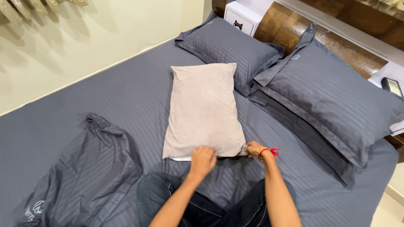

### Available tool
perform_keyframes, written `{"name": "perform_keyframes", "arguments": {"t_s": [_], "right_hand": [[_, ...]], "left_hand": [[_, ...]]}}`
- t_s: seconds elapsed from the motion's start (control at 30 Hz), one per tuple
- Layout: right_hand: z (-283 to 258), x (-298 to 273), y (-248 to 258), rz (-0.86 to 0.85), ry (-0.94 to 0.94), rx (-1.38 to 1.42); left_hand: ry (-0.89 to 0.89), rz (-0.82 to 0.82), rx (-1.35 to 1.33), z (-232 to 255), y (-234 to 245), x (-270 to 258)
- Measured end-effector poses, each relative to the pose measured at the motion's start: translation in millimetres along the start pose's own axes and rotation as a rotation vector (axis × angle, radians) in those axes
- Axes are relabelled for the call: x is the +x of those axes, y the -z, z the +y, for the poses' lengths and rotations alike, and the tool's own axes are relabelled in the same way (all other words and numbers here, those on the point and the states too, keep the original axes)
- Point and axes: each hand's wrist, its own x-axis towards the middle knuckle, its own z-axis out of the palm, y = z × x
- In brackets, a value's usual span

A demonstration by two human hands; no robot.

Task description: The person puts a pillowcase onto a pillow by pulling the fabric over it, pats the pillow flat on the bed, and picks up another pillowcase.

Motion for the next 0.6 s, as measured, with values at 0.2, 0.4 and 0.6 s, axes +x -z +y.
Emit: {"name": "perform_keyframes", "arguments": {"t_s": [0.2, 0.4, 0.6], "right_hand": [[-7.6, 10.2, 2.9, -0.027, 0.197, 0.247], [-17.9, -3.8, 9.0, 0.021, 0.240, 0.259], [-28.4, 5.1, 8.7, -0.019, 0.334, 0.340]], "left_hand": [[0.136, 0.120, -0.374, 78.4, -16.8, 18.9], [0.174, 0.266, -0.318, 95.0, -12.9, 42.1], [0.121, 0.277, -0.326, 95.9, -6.4, 45.6]]}}
